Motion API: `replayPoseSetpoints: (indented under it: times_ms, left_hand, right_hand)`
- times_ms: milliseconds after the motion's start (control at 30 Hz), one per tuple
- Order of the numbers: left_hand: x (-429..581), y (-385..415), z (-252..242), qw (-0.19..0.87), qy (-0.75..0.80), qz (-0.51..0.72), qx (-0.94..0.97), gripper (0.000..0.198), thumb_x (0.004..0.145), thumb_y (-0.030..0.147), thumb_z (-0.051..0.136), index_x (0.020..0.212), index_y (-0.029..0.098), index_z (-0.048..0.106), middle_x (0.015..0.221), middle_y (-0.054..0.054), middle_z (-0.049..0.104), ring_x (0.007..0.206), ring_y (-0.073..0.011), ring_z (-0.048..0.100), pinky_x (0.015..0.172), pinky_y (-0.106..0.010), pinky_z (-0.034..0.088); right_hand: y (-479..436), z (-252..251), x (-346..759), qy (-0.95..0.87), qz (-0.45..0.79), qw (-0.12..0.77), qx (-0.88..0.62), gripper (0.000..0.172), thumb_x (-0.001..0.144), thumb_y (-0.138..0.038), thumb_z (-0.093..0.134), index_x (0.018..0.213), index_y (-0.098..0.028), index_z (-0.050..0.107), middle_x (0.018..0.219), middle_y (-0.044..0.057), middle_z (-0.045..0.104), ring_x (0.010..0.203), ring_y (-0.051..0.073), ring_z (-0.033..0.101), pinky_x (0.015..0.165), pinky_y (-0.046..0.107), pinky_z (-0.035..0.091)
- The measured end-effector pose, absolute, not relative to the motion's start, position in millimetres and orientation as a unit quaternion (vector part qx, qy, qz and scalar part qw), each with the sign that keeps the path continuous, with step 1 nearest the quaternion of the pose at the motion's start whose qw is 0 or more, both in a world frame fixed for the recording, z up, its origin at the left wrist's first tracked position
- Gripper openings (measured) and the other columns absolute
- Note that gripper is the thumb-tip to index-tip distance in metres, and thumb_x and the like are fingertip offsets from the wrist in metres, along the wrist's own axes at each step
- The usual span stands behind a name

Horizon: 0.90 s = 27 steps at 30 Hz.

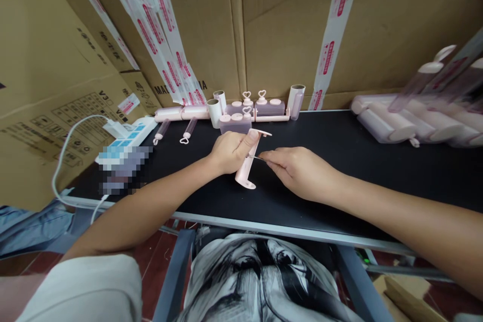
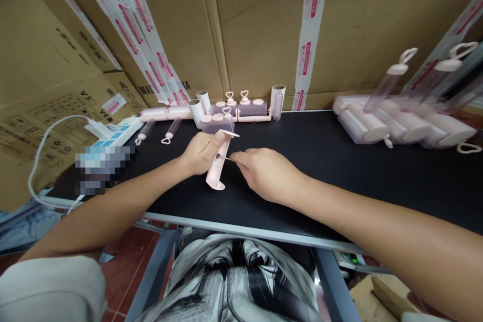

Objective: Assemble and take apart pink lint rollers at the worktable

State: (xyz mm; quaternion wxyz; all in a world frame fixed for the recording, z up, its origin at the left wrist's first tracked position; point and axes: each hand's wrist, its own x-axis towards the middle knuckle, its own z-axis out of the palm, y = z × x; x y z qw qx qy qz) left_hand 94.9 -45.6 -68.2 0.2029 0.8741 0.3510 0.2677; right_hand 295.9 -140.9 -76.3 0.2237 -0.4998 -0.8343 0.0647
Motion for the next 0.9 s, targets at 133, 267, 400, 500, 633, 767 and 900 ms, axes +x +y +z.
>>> replayPoseSetpoints:
  times_ms: [133, 267, 400, 500, 633, 767, 900]
  left_hand:
    - [95.7, -45.8, -66.7, 0.148, 0.347, 0.231, 0.897, 0.079, 0.103, 0.072, 0.018, 0.054, 0.018, 0.049, 0.053, -0.003, 0.056, 0.053, -0.0137, 0.051, 0.055, -0.029, 0.026]
    - [96.6, -45.9, -68.8, 0.168, 0.359, 0.245, 0.885, 0.079, 0.102, 0.073, 0.022, 0.053, 0.018, 0.049, 0.053, -0.003, 0.056, 0.052, -0.0136, 0.052, 0.054, -0.028, 0.027]
    - [95.7, -44.6, -73.8, 0.232, 0.360, 0.306, 0.850, 0.080, 0.100, 0.077, 0.024, 0.053, 0.018, 0.050, 0.053, -0.003, 0.055, 0.054, -0.0140, 0.055, 0.053, -0.027, 0.031]
    - [94.5, -43.0, -75.6, 0.239, 0.348, 0.319, 0.849, 0.080, 0.098, 0.080, 0.026, 0.055, 0.018, 0.050, 0.053, -0.003, 0.055, 0.054, -0.0140, 0.054, 0.053, -0.027, 0.033]
    - [94.2, -42.7, -73.1, 0.244, 0.335, 0.304, 0.858, 0.080, 0.098, 0.080, 0.024, 0.054, 0.018, 0.049, 0.053, -0.004, 0.054, 0.054, -0.0140, 0.052, 0.053, -0.027, 0.032]
    - [96.9, -45.4, -68.4, 0.205, 0.348, 0.255, 0.879, 0.079, 0.101, 0.075, 0.023, 0.053, 0.018, 0.050, 0.051, -0.003, 0.054, 0.052, -0.0139, 0.052, 0.053, -0.027, 0.028]
    - [99.1, -46.5, -66.2, 0.157, 0.369, 0.222, 0.889, 0.079, 0.102, 0.073, 0.023, 0.052, 0.019, 0.050, 0.050, -0.003, 0.053, 0.050, -0.0137, 0.049, 0.052, -0.028, 0.024]
  right_hand:
    - [-144.7, -77.1, 294.1, -0.834, 0.040, 0.190, -0.516, 0.032, 0.102, -0.016, 0.050, 0.120, -0.022, 0.075, 0.100, 0.009, 0.078, 0.085, 0.022, 0.074, 0.076, 0.029, 0.052]
    - [-145.4, -77.7, 293.4, -0.832, 0.015, 0.175, -0.526, 0.033, 0.101, -0.017, 0.050, 0.123, -0.021, 0.075, 0.094, 0.010, 0.076, 0.078, 0.022, 0.073, 0.071, 0.029, 0.050]
    - [-139.4, -80.2, 295.7, -0.840, 0.064, 0.254, -0.476, 0.037, 0.104, -0.017, 0.046, 0.128, -0.017, 0.073, 0.098, 0.010, 0.078, 0.086, 0.022, 0.074, 0.078, 0.030, 0.053]
    - [-134.9, -82.2, 298.4, -0.843, 0.095, 0.290, -0.443, 0.035, 0.102, -0.015, 0.047, 0.122, -0.016, 0.075, 0.100, 0.009, 0.079, 0.088, 0.021, 0.075, 0.080, 0.029, 0.053]
    - [-134.7, -82.2, 299.8, -0.850, 0.095, 0.279, -0.436, 0.034, 0.103, -0.016, 0.047, 0.121, -0.017, 0.076, 0.096, 0.009, 0.079, 0.085, 0.021, 0.074, 0.078, 0.029, 0.053]
    - [-140.8, -80.3, 297.0, -0.842, 0.048, 0.217, -0.492, 0.034, 0.102, -0.017, 0.048, 0.123, -0.020, 0.075, 0.096, 0.010, 0.078, 0.083, 0.021, 0.073, 0.075, 0.029, 0.052]
    - [-144.4, -81.3, 294.6, -0.837, 0.016, 0.178, -0.518, 0.031, 0.102, -0.018, 0.050, 0.121, -0.020, 0.075, 0.092, 0.010, 0.076, 0.078, 0.020, 0.071, 0.071, 0.028, 0.051]
